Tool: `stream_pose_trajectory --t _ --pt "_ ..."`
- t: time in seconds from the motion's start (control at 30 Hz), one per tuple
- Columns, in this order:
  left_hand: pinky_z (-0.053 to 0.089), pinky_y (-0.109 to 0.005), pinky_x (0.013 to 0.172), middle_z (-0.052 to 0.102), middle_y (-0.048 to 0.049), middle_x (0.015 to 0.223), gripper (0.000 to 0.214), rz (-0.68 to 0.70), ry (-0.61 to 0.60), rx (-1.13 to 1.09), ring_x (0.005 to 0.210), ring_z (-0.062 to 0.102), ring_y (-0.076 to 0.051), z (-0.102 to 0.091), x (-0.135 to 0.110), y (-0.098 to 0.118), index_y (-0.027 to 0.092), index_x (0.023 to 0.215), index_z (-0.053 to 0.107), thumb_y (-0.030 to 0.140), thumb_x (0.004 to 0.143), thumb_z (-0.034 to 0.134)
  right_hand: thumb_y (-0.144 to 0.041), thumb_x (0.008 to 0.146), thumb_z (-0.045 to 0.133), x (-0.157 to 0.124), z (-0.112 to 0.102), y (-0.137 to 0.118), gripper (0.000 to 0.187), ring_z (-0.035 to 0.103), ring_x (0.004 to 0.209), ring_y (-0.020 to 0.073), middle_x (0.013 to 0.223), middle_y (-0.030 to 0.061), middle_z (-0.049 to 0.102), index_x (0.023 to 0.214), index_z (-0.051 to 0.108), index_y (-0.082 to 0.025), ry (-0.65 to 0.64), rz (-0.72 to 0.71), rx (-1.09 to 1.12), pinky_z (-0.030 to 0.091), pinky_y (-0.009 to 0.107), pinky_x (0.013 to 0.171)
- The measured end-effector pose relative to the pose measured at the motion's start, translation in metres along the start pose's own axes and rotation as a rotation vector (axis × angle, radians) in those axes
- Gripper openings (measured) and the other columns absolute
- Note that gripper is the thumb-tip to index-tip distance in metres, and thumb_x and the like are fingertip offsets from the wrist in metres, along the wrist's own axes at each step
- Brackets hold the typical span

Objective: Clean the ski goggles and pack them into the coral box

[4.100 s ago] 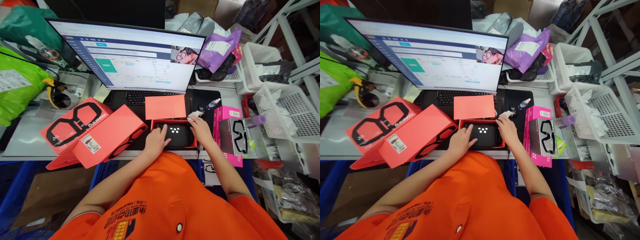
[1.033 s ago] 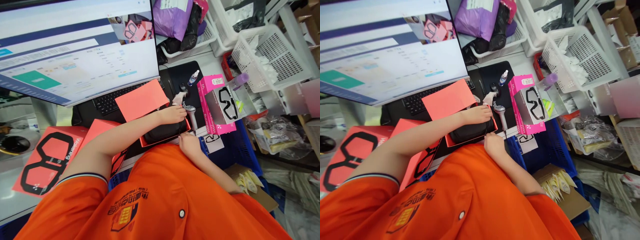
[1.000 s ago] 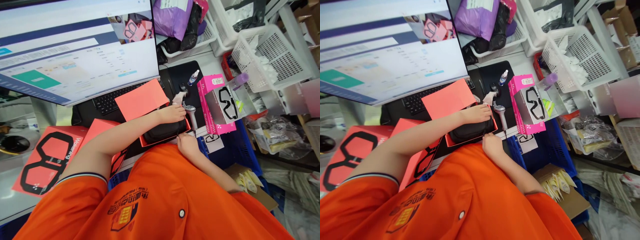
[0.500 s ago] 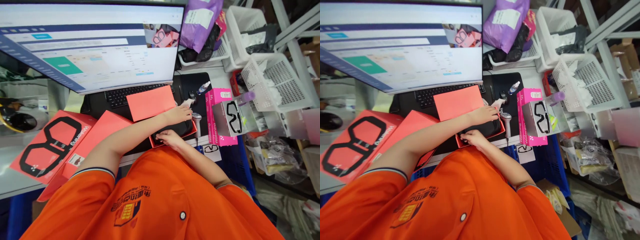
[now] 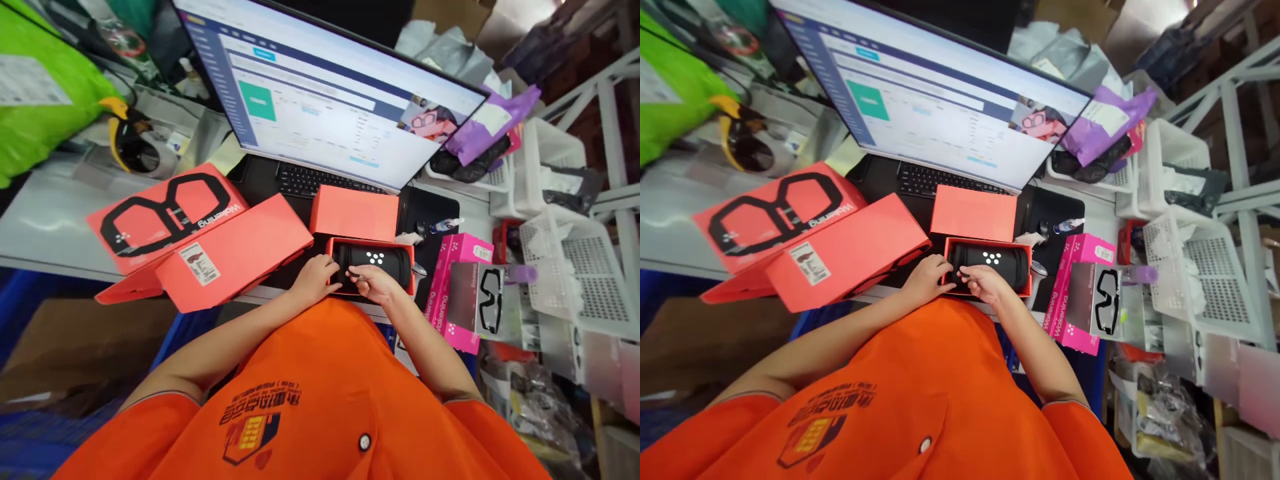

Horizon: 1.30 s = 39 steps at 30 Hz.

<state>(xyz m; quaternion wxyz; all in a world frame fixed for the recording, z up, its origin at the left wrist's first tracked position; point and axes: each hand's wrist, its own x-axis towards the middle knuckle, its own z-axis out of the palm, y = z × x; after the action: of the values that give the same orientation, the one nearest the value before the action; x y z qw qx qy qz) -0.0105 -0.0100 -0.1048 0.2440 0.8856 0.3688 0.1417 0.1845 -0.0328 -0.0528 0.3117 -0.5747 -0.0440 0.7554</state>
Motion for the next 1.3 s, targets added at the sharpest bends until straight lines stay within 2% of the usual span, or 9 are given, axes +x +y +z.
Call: stream_pose_trajectory --t 0.3,0.5,0.63,0.73,0.8,0.97,1.07,1.2,1.3 --pt "0.048 -0.040 0.090 0.068 -0.0085 0.109 0.017 0.148 0.124 0.058 0.104 0.060 -0.026 0.015 -0.007 -0.004 0.017 0.100 0.066 0.023 0.086 0.075 -0.031 0.102 0.052 0.041 0.015 -0.061 0.027 0.033 0.033 0.0005 0.048 -0.0077 0.053 0.079 0.057 -0.018 0.122 -0.171 -0.203 0.030 0.006 0.033" --pt "0.051 -0.043 0.093 0.070 -0.0091 0.105 0.021 0.196 0.226 0.012 0.102 0.062 -0.027 0.013 -0.010 -0.002 0.016 0.100 0.067 0.033 0.089 0.073 -0.049 0.090 0.066 0.033 0.002 -0.050 0.031 0.052 0.043 0.0118 0.058 0.0025 0.065 0.088 0.069 -0.018 0.277 -0.360 -0.575 0.032 0.019 0.034" --pt "0.050 -0.046 0.102 0.068 -0.0136 0.116 0.022 0.048 0.457 -0.093 0.112 0.061 -0.027 -0.003 0.006 -0.002 0.016 0.114 0.063 0.031 0.099 0.056 -0.046 0.086 0.068 0.006 -0.041 -0.059 0.031 0.068 0.073 0.0247 0.080 0.0097 0.074 0.093 0.072 -0.016 0.515 -0.564 -0.832 0.055 0.034 0.069" --pt "0.044 -0.050 0.111 0.058 -0.0237 0.134 0.040 -0.151 0.513 -0.102 0.129 0.053 -0.032 -0.019 0.039 -0.008 0.008 0.132 0.052 0.032 0.100 0.049 -0.039 0.094 0.055 0.006 -0.071 -0.081 0.044 0.063 0.119 0.0313 0.127 0.0187 0.068 0.128 0.061 -0.012 0.719 -0.695 -0.931 0.044 0.045 0.108" --pt "0.038 -0.055 0.115 0.050 -0.0298 0.143 0.055 -0.249 0.459 -0.061 0.137 0.046 -0.037 -0.028 0.066 -0.015 0.002 0.141 0.043 0.034 0.097 0.051 -0.037 0.095 0.055 0.017 -0.083 -0.092 0.059 0.054 0.134 0.0313 0.145 0.0235 0.056 0.146 0.045 -0.009 0.763 -0.713 -0.978 0.036 0.046 0.116" --pt "0.016 -0.064 0.121 0.060 -0.0363 0.131 0.074 -0.625 0.161 -0.030 0.132 0.054 -0.046 -0.042 0.122 -0.030 -0.007 0.142 0.039 0.044 0.092 0.059 -0.044 0.089 0.068 0.052 -0.085 -0.103 0.067 0.063 0.124 0.0358 0.133 0.0294 0.064 0.140 0.051 -0.005 0.682 -0.617 -1.063 0.043 0.047 0.109" --pt "0.035 -0.058 0.113 0.071 -0.0327 0.109 0.065 -0.725 0.062 -0.122 0.114 0.067 -0.044 -0.049 0.136 -0.031 -0.006 0.130 0.051 0.048 0.095 0.054 -0.047 0.090 0.068 0.057 -0.077 -0.103 0.053 0.065 0.119 0.0367 0.124 0.0283 0.069 0.124 0.061 -0.007 0.662 -0.611 -1.064 0.046 0.046 0.106" --pt "0.053 -0.043 0.091 0.070 -0.0228 0.124 0.055 -0.669 0.130 -0.175 0.113 0.069 -0.036 -0.069 0.124 -0.007 0.011 0.133 0.050 0.054 0.101 0.039 -0.052 0.100 0.049 0.026 -0.071 -0.101 0.048 0.065 0.119 0.0307 0.128 0.0219 0.068 0.123 0.060 -0.012 0.663 -0.721 -1.000 0.049 0.039 0.101" --pt "0.054 -0.042 0.090 0.066 -0.0160 0.132 0.056 -0.472 0.314 -0.264 0.114 0.068 -0.033 -0.090 0.099 0.025 0.019 0.137 0.046 0.060 0.100 0.040 -0.062 0.098 0.046 -0.022 -0.073 -0.096 0.056 0.066 0.112 0.0300 0.125 0.0187 0.070 0.123 0.060 -0.014 0.673 -0.934 -0.904 0.052 0.041 0.095"
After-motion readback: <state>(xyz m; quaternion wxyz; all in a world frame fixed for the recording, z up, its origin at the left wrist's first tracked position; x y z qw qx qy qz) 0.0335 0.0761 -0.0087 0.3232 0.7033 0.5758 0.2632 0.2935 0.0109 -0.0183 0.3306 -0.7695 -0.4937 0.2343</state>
